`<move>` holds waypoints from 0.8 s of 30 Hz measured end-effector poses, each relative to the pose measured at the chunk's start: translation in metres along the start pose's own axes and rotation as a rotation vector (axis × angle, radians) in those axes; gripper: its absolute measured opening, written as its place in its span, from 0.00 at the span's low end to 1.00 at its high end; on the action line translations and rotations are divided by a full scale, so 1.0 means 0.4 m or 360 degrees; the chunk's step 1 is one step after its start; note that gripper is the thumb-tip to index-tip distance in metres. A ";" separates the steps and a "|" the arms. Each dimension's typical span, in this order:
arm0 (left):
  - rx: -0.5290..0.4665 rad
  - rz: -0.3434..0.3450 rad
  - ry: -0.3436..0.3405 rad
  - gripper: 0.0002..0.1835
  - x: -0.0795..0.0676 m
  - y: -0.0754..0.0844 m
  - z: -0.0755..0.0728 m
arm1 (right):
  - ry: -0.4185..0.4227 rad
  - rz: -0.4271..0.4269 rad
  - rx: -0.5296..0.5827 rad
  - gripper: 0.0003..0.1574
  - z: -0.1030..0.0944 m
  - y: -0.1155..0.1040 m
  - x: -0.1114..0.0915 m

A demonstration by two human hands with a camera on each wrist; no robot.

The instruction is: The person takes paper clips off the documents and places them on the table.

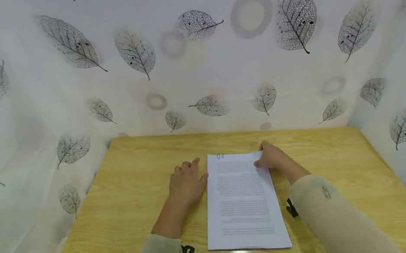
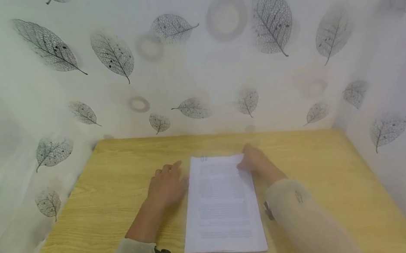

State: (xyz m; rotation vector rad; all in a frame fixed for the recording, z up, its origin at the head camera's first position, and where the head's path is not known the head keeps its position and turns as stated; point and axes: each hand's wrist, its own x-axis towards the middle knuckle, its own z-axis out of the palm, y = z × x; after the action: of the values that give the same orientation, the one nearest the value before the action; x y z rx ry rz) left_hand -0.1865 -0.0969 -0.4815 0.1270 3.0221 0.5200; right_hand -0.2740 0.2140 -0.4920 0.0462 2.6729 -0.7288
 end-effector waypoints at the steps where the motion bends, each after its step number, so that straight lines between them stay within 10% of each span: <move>1: -0.0003 -0.0001 0.0000 0.36 -0.001 0.000 0.000 | 0.0003 0.0008 0.0034 0.40 0.003 0.001 -0.002; 24: -0.0189 -0.0001 -0.0049 0.34 0.042 0.006 -0.014 | 0.0207 -0.0067 0.0496 0.20 -0.013 0.014 -0.070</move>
State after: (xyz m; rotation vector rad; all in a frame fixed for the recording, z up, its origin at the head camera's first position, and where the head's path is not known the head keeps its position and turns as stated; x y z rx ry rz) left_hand -0.2036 -0.0949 -0.4766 0.1257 2.9523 0.6889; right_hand -0.2490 0.2233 -0.4805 0.1222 2.6608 -1.1876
